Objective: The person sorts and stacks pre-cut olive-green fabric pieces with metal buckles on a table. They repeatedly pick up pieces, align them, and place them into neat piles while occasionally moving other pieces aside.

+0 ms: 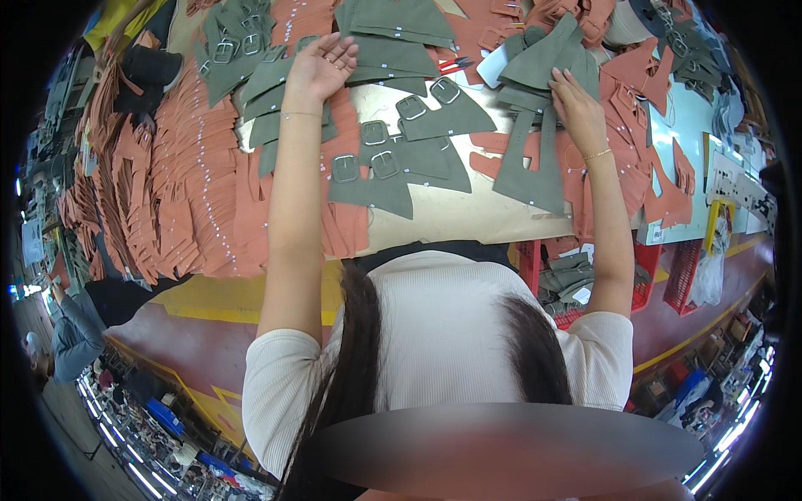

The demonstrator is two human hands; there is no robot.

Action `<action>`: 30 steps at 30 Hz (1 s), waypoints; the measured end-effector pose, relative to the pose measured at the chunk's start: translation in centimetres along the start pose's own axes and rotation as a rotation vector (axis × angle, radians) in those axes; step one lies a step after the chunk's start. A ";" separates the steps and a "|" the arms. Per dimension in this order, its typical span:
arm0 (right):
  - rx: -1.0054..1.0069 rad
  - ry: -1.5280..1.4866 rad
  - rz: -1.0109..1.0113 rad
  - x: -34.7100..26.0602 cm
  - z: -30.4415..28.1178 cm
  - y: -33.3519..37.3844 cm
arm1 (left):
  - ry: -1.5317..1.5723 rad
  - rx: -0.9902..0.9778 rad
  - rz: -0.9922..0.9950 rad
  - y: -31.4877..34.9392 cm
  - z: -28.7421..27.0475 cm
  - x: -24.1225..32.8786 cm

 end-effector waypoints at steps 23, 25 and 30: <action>0.180 -0.066 0.184 0.2 0.7 0.7 | -0.189 0.020 -0.061 0.2 -0.3 -10.0; 0.180 -0.110 0.191 0.4 0.7 0.7 | -0.581 0.017 0.109 0.4 0.2 -9.1; 0.173 -0.204 0.220 1.1 0.2 0.5 | -1.521 0.173 0.976 4.3 3.4 -5.4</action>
Point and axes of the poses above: each hand's wrist, its own y-axis away from the middle knuckle, its own z-axis out of the palm, x = y × z, the point moved 4 cm from there along -y, towards the middle knuckle
